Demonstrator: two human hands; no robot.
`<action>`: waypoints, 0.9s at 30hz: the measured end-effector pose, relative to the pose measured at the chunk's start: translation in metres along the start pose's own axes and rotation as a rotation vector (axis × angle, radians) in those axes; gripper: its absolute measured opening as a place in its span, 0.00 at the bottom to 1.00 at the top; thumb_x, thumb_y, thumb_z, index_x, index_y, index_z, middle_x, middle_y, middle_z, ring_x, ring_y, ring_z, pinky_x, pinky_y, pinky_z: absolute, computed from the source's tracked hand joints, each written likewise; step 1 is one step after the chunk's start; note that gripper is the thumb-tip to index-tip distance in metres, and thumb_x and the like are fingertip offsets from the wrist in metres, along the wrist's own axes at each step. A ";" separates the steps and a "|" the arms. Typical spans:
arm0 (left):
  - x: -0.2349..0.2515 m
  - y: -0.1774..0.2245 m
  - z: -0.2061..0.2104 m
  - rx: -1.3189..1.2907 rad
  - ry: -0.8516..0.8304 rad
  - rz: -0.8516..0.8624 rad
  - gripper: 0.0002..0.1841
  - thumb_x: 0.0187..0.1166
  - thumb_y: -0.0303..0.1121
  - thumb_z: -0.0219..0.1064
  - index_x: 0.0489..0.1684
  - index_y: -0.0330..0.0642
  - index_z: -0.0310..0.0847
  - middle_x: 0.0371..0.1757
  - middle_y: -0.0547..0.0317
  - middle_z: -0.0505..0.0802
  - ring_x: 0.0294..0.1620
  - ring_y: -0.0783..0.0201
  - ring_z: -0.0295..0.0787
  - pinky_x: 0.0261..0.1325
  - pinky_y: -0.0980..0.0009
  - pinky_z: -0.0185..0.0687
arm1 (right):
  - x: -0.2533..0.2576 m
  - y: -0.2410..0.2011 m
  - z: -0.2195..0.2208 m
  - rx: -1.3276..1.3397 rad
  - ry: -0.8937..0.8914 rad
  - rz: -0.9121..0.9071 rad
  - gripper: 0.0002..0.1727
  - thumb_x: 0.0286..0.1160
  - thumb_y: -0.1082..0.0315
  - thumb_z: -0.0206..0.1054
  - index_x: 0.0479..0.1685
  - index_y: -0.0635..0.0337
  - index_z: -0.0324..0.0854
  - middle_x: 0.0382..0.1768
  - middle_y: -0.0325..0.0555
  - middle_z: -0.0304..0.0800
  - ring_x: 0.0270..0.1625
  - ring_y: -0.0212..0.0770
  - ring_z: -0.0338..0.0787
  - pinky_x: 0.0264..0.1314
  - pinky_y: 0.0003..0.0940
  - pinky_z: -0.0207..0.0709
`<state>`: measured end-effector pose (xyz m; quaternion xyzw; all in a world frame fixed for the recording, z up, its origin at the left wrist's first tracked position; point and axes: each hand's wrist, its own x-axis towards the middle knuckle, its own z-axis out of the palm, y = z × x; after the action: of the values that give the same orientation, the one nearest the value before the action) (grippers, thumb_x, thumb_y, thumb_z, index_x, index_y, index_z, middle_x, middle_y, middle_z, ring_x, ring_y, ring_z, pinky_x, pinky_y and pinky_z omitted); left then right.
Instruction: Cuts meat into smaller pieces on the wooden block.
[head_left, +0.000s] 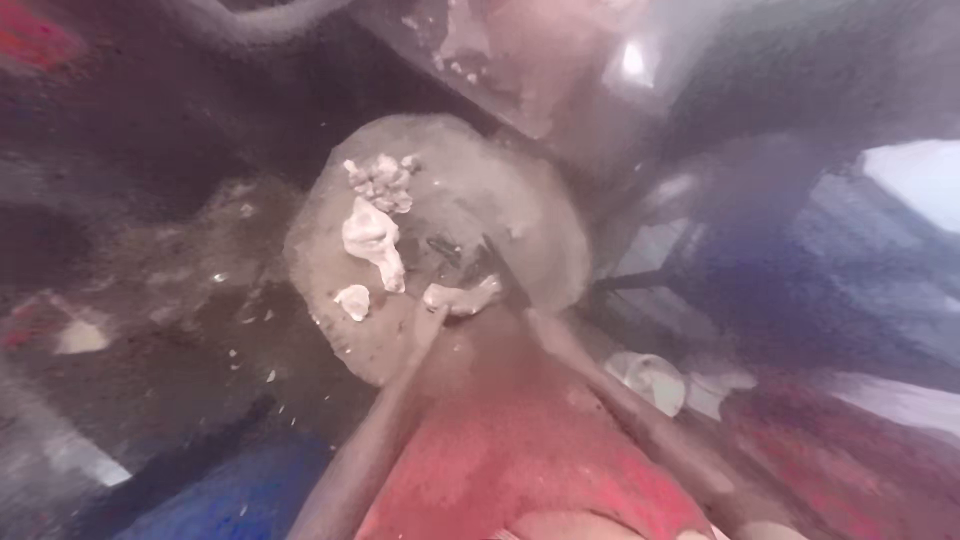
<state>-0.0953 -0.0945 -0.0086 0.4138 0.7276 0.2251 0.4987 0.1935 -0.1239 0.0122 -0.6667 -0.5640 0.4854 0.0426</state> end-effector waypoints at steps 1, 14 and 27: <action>0.001 0.003 0.001 -0.027 0.004 0.004 0.26 0.82 0.37 0.68 0.73 0.28 0.74 0.60 0.38 0.90 0.60 0.54 0.89 0.67 0.56 0.83 | -0.003 -0.008 -0.006 0.006 0.002 -0.034 0.33 0.94 0.45 0.41 0.68 0.64 0.80 0.52 0.59 0.90 0.56 0.52 0.91 0.65 0.54 0.81; -0.007 -0.009 -0.004 0.032 0.009 -0.015 0.27 0.82 0.40 0.67 0.74 0.32 0.74 0.60 0.40 0.90 0.60 0.54 0.89 0.68 0.53 0.82 | -0.006 -0.042 0.012 0.022 -0.077 -0.076 0.37 0.91 0.39 0.41 0.66 0.63 0.81 0.51 0.60 0.90 0.57 0.54 0.90 0.66 0.58 0.80; -0.016 -0.007 -0.013 0.069 0.070 -0.009 0.27 0.83 0.38 0.66 0.76 0.29 0.71 0.64 0.36 0.88 0.64 0.52 0.87 0.71 0.54 0.81 | -0.004 -0.050 0.015 0.001 -0.085 -0.165 0.34 0.92 0.42 0.42 0.68 0.62 0.80 0.51 0.58 0.91 0.54 0.52 0.91 0.64 0.55 0.80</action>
<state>-0.1067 -0.1107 0.0002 0.4194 0.7537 0.2120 0.4595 0.1481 -0.1163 0.0366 -0.5969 -0.6180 0.5082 0.0590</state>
